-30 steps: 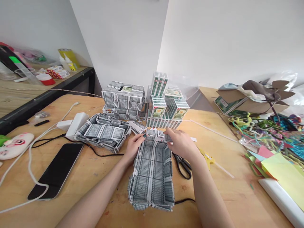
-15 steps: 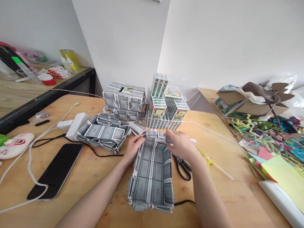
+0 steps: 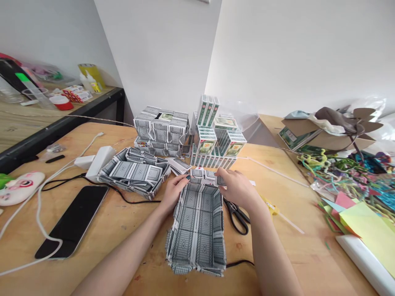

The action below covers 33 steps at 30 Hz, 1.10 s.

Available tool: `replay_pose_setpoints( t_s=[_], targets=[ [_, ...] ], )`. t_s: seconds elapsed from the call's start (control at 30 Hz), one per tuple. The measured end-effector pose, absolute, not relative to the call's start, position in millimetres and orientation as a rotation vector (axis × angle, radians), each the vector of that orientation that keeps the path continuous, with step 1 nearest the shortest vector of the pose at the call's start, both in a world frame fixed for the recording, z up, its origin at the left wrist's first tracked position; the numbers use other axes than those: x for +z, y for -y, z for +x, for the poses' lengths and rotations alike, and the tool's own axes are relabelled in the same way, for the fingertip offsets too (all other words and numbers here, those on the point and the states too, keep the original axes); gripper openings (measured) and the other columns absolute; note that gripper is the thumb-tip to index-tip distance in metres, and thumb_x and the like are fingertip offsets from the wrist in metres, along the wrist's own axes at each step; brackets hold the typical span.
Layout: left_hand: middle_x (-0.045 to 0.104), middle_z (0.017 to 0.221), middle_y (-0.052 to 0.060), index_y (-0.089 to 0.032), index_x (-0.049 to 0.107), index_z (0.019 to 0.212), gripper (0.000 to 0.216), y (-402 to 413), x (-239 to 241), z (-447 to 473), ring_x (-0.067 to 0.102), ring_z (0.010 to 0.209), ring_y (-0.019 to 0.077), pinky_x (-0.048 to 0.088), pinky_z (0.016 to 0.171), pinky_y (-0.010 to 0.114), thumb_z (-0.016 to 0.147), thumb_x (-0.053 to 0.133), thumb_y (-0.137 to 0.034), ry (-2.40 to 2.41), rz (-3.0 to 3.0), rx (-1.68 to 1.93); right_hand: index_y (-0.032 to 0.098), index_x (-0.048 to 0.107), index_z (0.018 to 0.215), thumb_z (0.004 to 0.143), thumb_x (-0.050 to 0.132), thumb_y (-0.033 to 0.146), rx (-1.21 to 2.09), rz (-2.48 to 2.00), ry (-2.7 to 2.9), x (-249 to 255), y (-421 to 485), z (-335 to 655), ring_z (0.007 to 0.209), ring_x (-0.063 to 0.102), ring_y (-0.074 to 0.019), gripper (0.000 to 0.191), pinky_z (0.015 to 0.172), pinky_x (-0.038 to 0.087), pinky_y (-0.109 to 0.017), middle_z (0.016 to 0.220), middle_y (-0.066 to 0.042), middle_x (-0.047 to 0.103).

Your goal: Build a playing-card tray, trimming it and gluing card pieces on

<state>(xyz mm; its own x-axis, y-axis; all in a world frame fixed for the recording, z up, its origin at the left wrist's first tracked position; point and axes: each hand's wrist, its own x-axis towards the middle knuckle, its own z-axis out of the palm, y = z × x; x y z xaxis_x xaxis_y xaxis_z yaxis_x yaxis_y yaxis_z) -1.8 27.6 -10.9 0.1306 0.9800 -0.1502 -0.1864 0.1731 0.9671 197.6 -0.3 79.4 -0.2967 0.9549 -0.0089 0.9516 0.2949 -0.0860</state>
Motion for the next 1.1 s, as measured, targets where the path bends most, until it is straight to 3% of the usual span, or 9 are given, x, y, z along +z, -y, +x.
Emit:
replay_pose_setpoints(
  t_s=[1.1],
  targets=[
    [0.070, 0.088, 0.006, -0.015, 0.070, 0.083, 0.024, -27.5, -12.5, -2.6, 0.062, 0.084, 0.0200, 0.045, 0.073, 0.026, 0.069, 0.064, -0.034, -1.055, 0.979, 1.106, 0.020, 0.051, 0.091, 0.071, 0.044, 0.004, -0.026, -1.780, 2.590, 77.1, 0.2, 190.3, 0.086, 0.055, -0.0189, 0.027, 0.072, 0.029, -0.027, 0.089, -0.004, 0.064]
  ],
)
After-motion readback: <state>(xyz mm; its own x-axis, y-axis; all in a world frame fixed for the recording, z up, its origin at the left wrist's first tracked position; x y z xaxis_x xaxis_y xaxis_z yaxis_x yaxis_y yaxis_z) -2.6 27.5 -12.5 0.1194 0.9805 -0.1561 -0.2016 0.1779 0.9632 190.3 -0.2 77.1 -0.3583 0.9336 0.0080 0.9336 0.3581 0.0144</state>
